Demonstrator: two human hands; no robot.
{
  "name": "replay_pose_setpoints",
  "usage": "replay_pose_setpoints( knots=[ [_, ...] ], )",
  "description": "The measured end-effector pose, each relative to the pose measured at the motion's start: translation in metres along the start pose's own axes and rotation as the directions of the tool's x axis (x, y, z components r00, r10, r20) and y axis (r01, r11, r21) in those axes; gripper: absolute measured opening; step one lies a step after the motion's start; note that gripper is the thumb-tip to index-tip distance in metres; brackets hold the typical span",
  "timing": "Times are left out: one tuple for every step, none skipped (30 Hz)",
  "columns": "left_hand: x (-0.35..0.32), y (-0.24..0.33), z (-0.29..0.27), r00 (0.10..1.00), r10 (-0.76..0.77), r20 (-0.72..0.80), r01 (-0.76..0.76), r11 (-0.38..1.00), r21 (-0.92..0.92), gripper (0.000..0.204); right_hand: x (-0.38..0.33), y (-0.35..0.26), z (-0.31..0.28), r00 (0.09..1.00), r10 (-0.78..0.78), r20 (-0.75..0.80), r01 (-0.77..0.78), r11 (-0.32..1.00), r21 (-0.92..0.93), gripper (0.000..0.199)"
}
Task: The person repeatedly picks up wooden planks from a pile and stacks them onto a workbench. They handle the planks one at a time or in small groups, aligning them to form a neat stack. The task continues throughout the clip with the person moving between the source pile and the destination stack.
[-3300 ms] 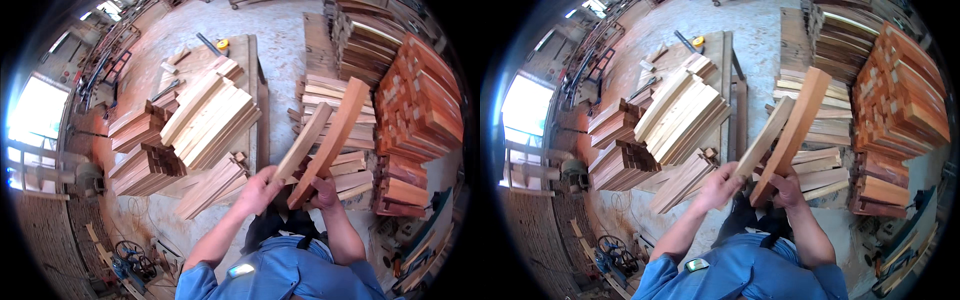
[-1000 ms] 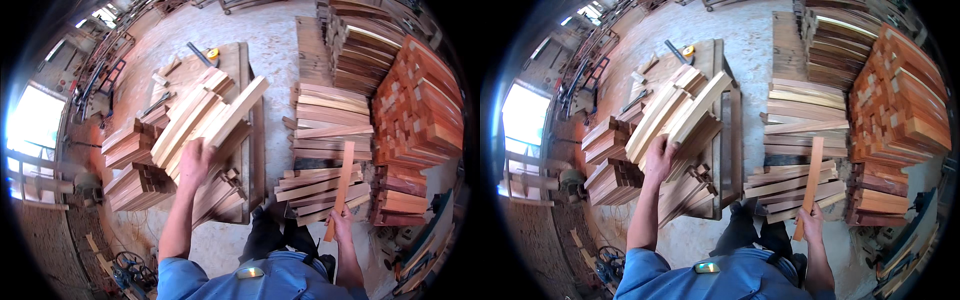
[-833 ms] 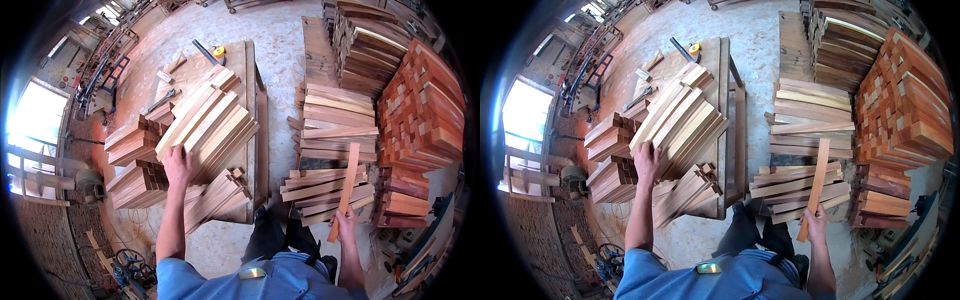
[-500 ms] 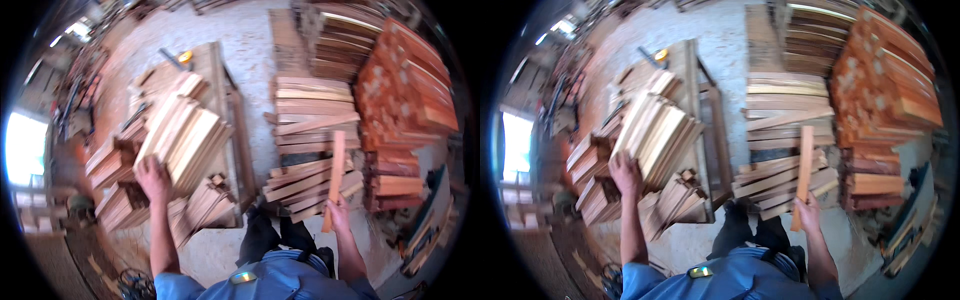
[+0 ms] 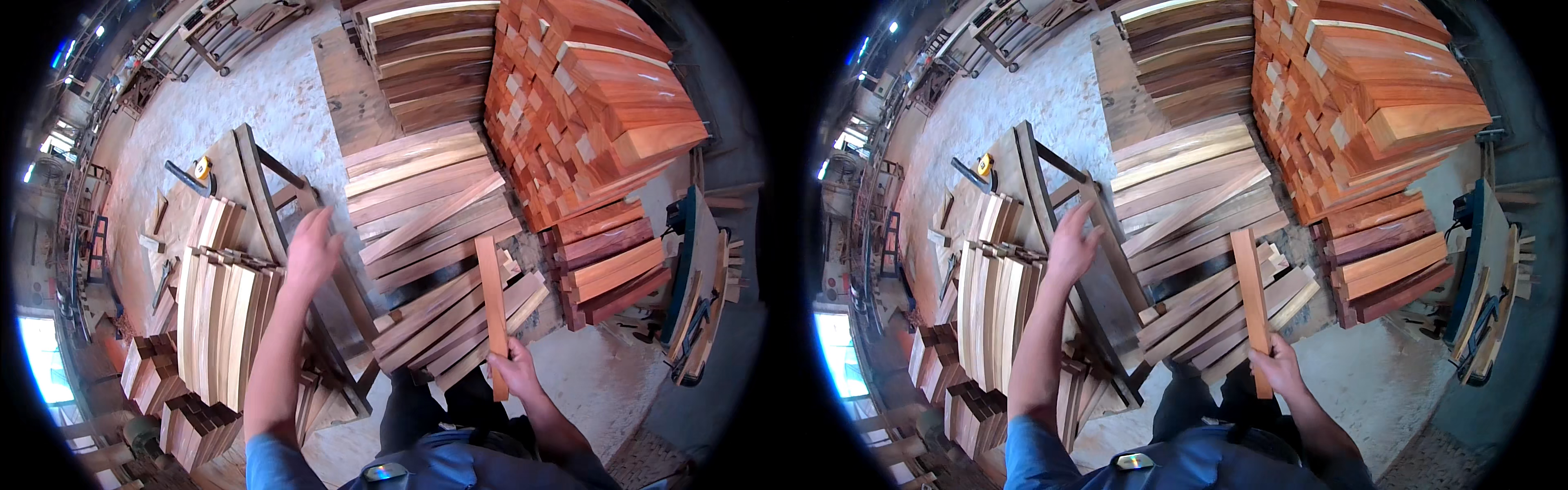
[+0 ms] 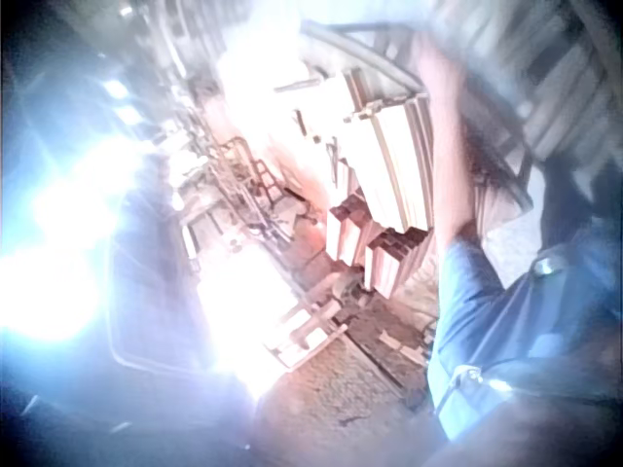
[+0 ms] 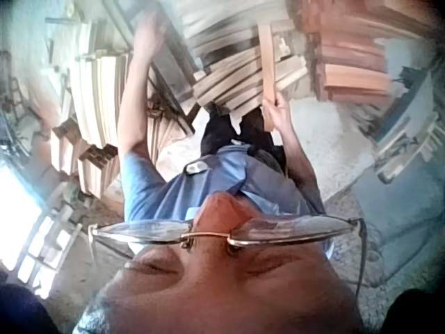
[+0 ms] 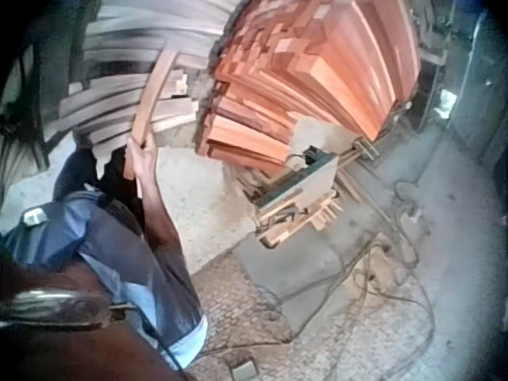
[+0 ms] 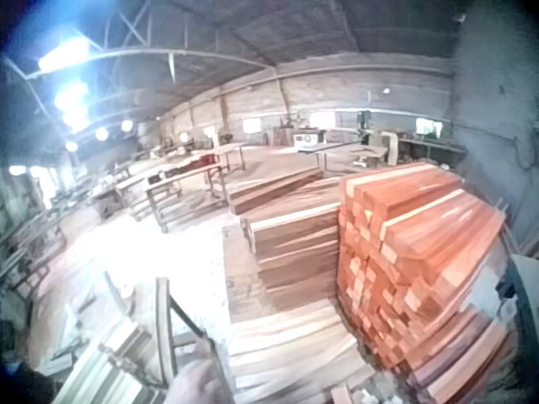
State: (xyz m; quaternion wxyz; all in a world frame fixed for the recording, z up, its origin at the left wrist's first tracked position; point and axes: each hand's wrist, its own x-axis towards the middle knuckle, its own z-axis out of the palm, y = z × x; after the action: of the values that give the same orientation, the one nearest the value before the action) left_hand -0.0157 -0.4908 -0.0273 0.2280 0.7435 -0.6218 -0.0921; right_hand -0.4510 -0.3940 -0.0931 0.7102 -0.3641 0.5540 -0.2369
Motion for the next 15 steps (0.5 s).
replay_pose_setpoints(
  knots=[
    [0.023, -0.003, 0.018, 0.999, 0.046, -0.003, -0.046, 0.999, 0.006, 0.051, -0.005, 0.001, -0.001, 1.000, -0.009, 0.002, 0.009, 1.000, -0.024, 0.024],
    [0.043, -0.008, 0.036, 0.996, 0.094, -0.003, -0.094, 0.996, 0.008, 0.051, -0.011, -0.001, -0.002, 1.000, 0.024, -0.007, -0.024, 1.000, -0.018, 0.025],
    [0.060, -0.013, 0.051, 0.996, 0.076, 0.046, -0.077, 0.997, 0.026, 0.052, -0.018, -0.003, -0.004, 1.000, 0.009, 0.001, -0.009, 0.999, -0.033, 0.025],
    [0.076, -0.013, 0.063, 0.994, 0.058, 0.092, -0.062, 0.997, 0.044, 0.053, -0.024, -0.005, -0.005, 1.000, -0.008, 0.007, 0.009, 0.999, -0.048, 0.025],
    [0.088, -0.016, 0.072, 0.990, 0.038, 0.137, -0.047, 0.997, 0.064, 0.053, -0.028, -0.005, -0.007, 1.000, -0.025, 0.017, 0.026, 0.998, -0.064, 0.025],
    [0.098, -0.008, 0.077, 0.981, 0.033, 0.192, -0.046, 0.997, 0.060, 0.050, -0.032, -0.001, -0.011, 1.000, -0.004, 0.016, 0.005, 0.998, -0.059, 0.027],
    [0.106, -0.005, 0.085, 0.977, 0.036, 0.210, -0.053, 0.996, 0.076, 0.048, -0.035, 0.000, -0.013, 1.000, -0.017, 0.010, 0.018, 0.998, -0.066, 0.027],
    [0.111, -0.004, 0.091, 0.973, 0.035, 0.226, -0.058, 0.994, 0.093, 0.046, -0.038, -0.001, -0.014, 1.000, -0.029, 0.007, 0.030, 0.997, -0.075, 0.028],
    [0.116, -0.007, 0.096, 0.970, 0.033, 0.241, -0.061, 0.992, 0.111, 0.043, -0.040, 0.000, -0.015, 0.999, -0.042, 0.006, 0.042, 0.995, -0.086, 0.028],
    [0.119, -0.013, 0.101, 0.976, 0.047, 0.211, -0.066, 0.994, 0.083, 0.036, -0.039, 0.005, -0.018, 1.000, -0.031, 0.006, 0.031, 0.995, -0.093, 0.029],
    [0.121, -0.020, 0.105, 0.976, 0.061, 0.207, -0.076, 0.995, 0.067, 0.035, -0.039, 0.005, -0.020, 1.000, -0.011, 0.003, 0.011, 0.996, -0.086, 0.029],
    [0.125, -0.022, 0.105, 0.976, 0.075, 0.202, -0.087, 0.995, 0.053, 0.035, -0.038, 0.000, -0.019, 1.000, 0.008, 0.003, -0.008, 0.997, -0.077, 0.029],
    [0.126, -0.025, 0.105, 0.977, 0.086, 0.196, -0.096, 0.995, 0.041, 0.034, -0.037, -0.002, -0.018, 1.000, 0.028, 0.005, -0.027, 0.997, -0.070, 0.028],
    [0.127, -0.028, 0.105, 0.975, 0.142, 0.170, -0.156, 0.985, 0.072, 0.032, -0.037, 0.000, -0.018, 1.000, 0.017, 0.000, -0.017, 0.998, -0.059, 0.028],
    [0.130, -0.022, 0.100, 0.978, 0.103, 0.182, -0.113, 0.993, 0.044, 0.031, -0.034, 0.002, -0.020, 1.000, 0.003, -0.011, -0.004, 0.999, -0.053, 0.028]
  ],
)
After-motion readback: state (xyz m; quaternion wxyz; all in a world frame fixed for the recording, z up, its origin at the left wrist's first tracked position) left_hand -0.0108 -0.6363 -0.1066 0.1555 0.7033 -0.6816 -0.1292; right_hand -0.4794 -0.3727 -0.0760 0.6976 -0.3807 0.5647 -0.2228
